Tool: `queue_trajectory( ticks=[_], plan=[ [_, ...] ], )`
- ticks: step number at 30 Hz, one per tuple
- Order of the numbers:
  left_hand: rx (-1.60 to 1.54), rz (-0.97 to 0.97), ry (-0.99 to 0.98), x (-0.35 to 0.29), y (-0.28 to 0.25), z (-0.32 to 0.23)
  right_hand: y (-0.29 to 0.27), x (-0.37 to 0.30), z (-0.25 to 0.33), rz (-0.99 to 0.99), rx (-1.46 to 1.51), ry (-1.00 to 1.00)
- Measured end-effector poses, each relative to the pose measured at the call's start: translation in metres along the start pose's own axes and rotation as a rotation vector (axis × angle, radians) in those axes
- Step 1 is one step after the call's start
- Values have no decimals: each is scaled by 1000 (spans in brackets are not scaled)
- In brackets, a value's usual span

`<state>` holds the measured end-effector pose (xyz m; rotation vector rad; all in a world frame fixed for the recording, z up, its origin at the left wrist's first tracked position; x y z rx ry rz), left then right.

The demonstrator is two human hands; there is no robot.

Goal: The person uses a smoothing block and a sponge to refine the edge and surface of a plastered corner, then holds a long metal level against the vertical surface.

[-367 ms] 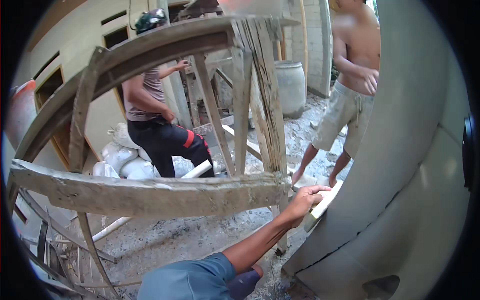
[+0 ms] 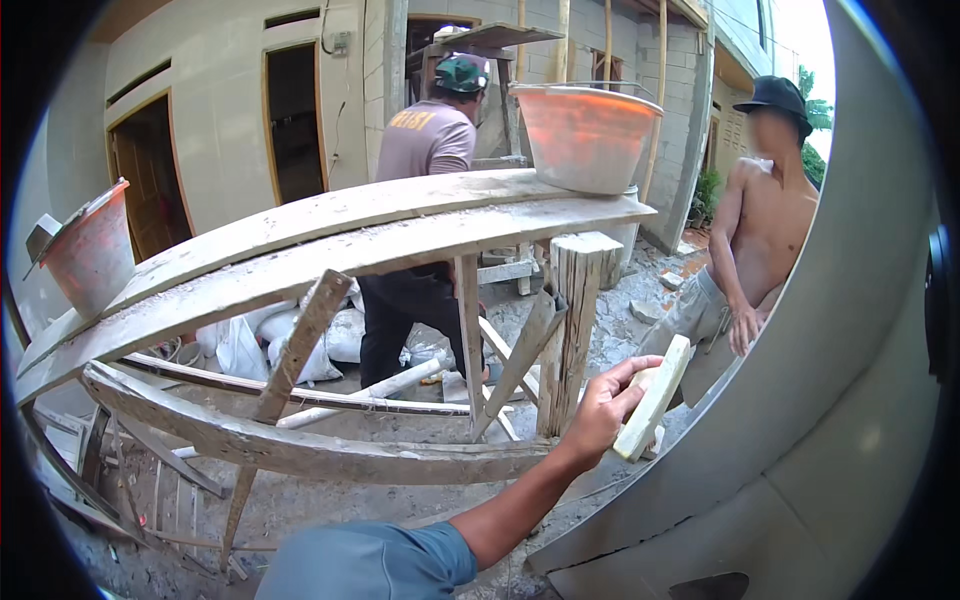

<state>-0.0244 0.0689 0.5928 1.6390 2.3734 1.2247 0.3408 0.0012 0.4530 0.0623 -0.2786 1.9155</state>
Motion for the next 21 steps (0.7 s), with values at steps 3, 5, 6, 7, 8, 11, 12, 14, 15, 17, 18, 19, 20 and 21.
queue_trajectory(
  ticks=[3, 5, 6, 7, 8, 11, 12, 14, 15, 17, 18, 19, 20, 21],
  plan=[
    [69, -61, -61, -27, 9, -28, 14, 11, 49, 163, 6, 20],
    [89, -132, -43, -48, 5, -38, 26, 18, 84, 275, 5, 18],
    [118, -154, -99, -61, 6, -38, 31, 20, 101, 323, 8, 16],
    [144, -174, -159, -75, 8, -40, 38, 23, 118, 373, 12, 12],
    [144, -183, -186, -86, 11, -48, 43, 24, 131, 408, 20, 10],
    [180, -257, -268, -129, -8, -72, 63, 27, 168, 517, 47, -25],
    [193, -272, -268, -147, -14, -83, 71, 27, 179, 545, 62, -42],
    [214, -285, -251, -183, -17, -119, 86, 26, 198, 582, 91, -71],
    [180, -288, -262, -200, -16, -132, 93, 25, 206, 585, 90, -76],
    [167, -321, -252, -234, -22, -158, 113, 27, 233, 538, 45, -41],
    [198, -371, -214, -257, -25, -176, 131, 30, 246, 635, 44, -64],
    [192, -406, -234, -273, -24, -192, 143, 35, 260, 684, 36, -82],
    [202, -452, -214, -289, -18, -216, 160, 36, 283, 721, 28, -125],
    [211, -505, -188, -308, -17, -233, 177, 36, 307, 748, 22, -169]
  ],
)
Point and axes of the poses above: each hand's wrist, its own x-axis towards the middle knuckle, its own y-axis out of the palm, z = x × y, the point moved 7 cm from there along x, towards the middle knuckle, and after that the axes turned 13 degrees about -x, right-handed, at the moved point
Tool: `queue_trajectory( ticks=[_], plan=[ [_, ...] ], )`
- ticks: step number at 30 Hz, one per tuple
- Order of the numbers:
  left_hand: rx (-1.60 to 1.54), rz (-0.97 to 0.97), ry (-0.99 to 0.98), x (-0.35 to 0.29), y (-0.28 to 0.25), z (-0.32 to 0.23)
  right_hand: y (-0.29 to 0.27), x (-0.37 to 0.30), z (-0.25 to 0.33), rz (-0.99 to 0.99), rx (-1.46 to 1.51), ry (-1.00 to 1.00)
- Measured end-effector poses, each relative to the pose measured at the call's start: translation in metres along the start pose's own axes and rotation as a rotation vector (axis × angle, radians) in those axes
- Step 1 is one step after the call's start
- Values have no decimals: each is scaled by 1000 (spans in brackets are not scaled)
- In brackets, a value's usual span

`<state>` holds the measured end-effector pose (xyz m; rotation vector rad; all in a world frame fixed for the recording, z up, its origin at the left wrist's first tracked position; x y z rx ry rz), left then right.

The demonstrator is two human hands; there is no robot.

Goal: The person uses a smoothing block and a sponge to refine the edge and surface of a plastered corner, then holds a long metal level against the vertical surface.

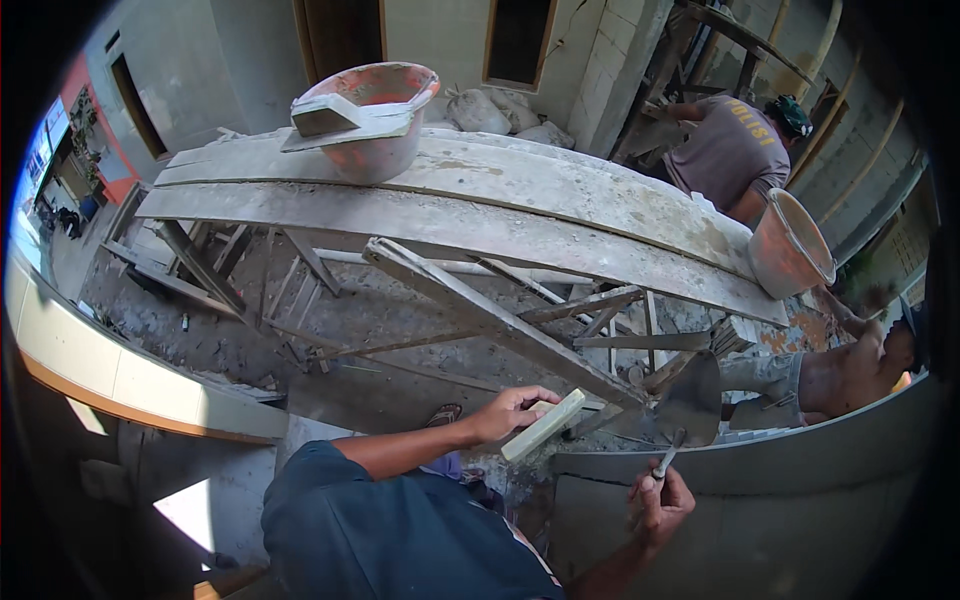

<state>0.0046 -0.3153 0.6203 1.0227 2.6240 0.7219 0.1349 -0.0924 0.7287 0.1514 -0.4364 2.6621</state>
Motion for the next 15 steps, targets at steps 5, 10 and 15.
queue_trajectory(
  ticks=[5, 10, 15],
  plan=[
    [-94, -304, 148, -84, -54, -57, 54, 77, 76, 163, -117, -171],
    [-204, -488, 338, -153, -104, -81, 138, 156, 144, 251, -249, -309],
    [-226, -683, 450, -206, -142, -103, 214, 234, 160, 426, -508, -305]
  ],
)
Point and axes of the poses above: each hand's wrist, its own x-axis towards the middle knuckle, its own y-axis out of the palm, z = x × y, the point moved 7 cm from there along x, towards the middle knuckle, and after that the axes turned 13 degrees about -x, right-handed, at the moved point
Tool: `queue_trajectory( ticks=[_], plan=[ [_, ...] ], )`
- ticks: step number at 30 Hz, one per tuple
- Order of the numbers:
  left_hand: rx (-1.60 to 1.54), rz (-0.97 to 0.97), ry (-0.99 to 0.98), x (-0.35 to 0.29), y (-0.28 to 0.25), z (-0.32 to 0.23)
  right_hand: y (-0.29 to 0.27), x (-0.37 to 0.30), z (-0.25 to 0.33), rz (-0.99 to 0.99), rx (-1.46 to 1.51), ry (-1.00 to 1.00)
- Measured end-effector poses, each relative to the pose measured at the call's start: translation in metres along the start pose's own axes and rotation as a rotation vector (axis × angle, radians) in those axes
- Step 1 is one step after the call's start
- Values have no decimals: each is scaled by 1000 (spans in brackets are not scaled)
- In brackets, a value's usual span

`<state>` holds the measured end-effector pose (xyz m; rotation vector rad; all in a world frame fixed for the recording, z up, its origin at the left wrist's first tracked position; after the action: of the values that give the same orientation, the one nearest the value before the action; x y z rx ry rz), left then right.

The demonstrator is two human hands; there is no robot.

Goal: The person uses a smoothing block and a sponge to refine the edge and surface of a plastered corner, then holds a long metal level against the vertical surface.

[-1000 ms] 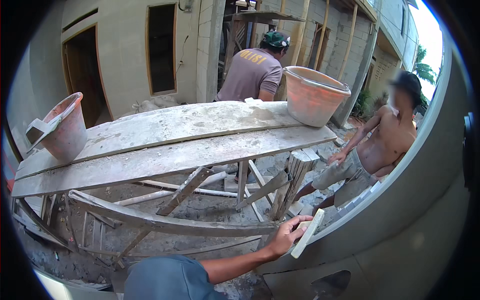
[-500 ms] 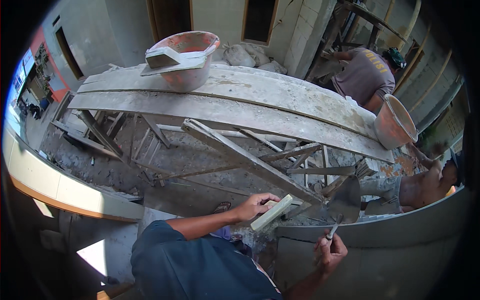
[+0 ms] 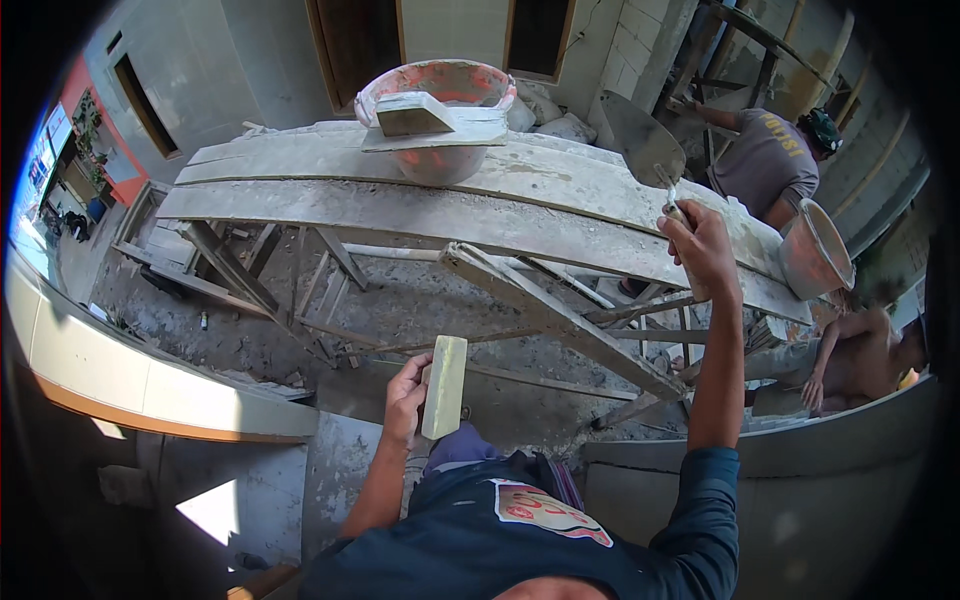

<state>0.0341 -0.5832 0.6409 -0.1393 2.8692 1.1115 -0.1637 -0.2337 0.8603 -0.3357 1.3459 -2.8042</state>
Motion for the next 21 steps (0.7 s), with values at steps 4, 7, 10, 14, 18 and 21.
queue_trajectory(
  ticks=[4, 7, 10, 14, 18, 21],
  plan=[
    [-10, 34, 3, 10, -17, -16, -6, 33, -3, -59, -17, 1],
    [36, 26, 10, 16, -25, -39, -36, 52, -19, -192, -2, 47],
    [114, 96, 43, 40, -36, -53, -124, 37, -53, -533, 7, 141],
    [154, 140, 78, 75, -37, -76, -239, 3, -114, -702, -184, 360],
    [195, 163, 61, 99, -41, -88, -286, 0, -141, -615, -383, 408],
    [248, 151, 22, 105, -31, -91, -261, 20, -95, -452, -328, 231]
  ],
)
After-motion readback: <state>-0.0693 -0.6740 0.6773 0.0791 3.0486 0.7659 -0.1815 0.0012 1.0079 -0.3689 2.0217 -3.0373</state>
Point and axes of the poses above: each hand's wrist, its own x-axis towards the middle knuckle, its own y-axis out of the palm, z = x × y, the point moved 7 cm from there along x, towards the middle knuckle, and after that the axes turned 13 degrees about -x, right-handed, at the moved point
